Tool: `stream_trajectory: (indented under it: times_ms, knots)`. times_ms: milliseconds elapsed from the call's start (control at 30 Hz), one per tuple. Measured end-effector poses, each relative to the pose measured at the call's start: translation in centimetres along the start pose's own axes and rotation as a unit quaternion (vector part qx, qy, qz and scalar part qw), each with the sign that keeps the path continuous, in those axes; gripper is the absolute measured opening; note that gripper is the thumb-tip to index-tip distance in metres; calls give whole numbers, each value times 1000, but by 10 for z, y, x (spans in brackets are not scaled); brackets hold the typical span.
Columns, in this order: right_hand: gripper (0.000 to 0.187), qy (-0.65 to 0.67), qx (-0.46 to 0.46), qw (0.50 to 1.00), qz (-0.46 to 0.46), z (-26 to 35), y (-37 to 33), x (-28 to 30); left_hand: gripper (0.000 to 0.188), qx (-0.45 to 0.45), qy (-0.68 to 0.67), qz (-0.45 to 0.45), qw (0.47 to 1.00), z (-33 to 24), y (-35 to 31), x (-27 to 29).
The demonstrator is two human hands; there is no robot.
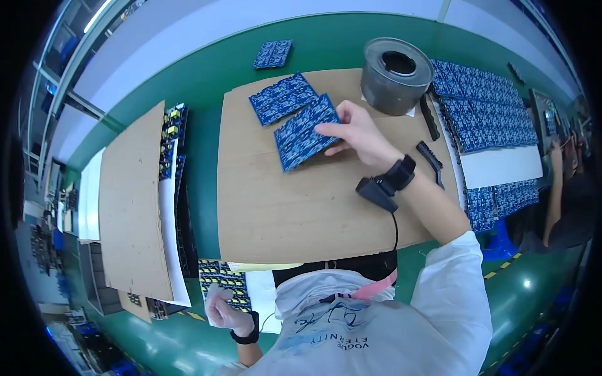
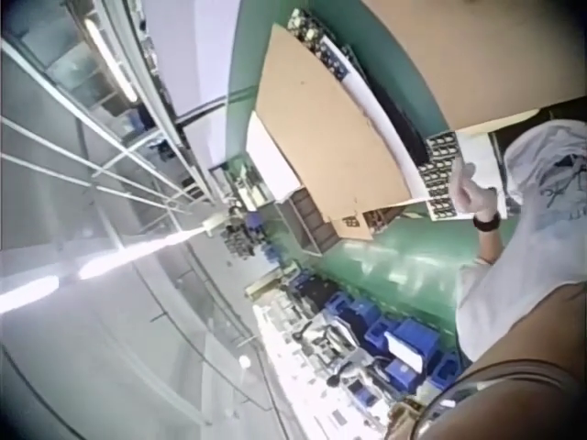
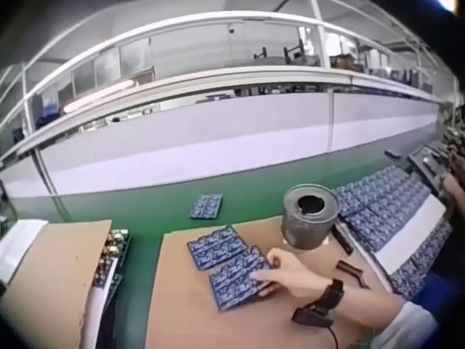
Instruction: The person picks up a circuit board, turns it over, and sets it down. They pick up another circuit board, turn it over, and brush it with a brush before applying a sticker to it.
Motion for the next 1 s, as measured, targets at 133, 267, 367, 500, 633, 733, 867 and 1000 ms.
stream_trajectory:
  times_ms: [133, 267, 367, 500, 633, 733, 867, 1000]
  knots:
    - [26, 139, -33, 987, 76, 6, -36, -6, 17, -94, -44, 68, 992, -86, 55, -62]
    - [23, 289, 14, 950, 121, 23, -55, 7, 38, 138, -340, 222, 904, -122, 120, -122]
    - [22, 332, 5, 933, 140, 25, -55, 16, 55, 233, -562, 277, 744, -159, 144, -186]
    - [20, 360, 4, 929, 87, 13, -45, 32, 65, 471, -408, 513, 591, -130, 40, -319]
    - [17, 309, 37, 950, 24, -6, -29, 44, 55, 593, -349, 478, 546, -130, -36, -351]
    - [15, 305, 47, 950, 48, 6, -33, 50, 52, 574, -359, 497, 542, -120, -48, -363]
    - [16, 318, 19, 945, 76, 6, -22, 29, 42, 577, -385, 447, 565, -37, -32, -380]
    - [24, 208, 18, 978, 10, 7, -13, 29, 36, 644, -494, 356, 462, -39, -4, -373]
Point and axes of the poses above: each hand's wrist, its own y-axis towards the middle knuckle, its own x-axis out of the back of the hand, z = x × y, the point moved 10 cm from there along y, towards the middle knuckle, and after that the axes turned 13 degrees about -z, right-handed, at the moved point
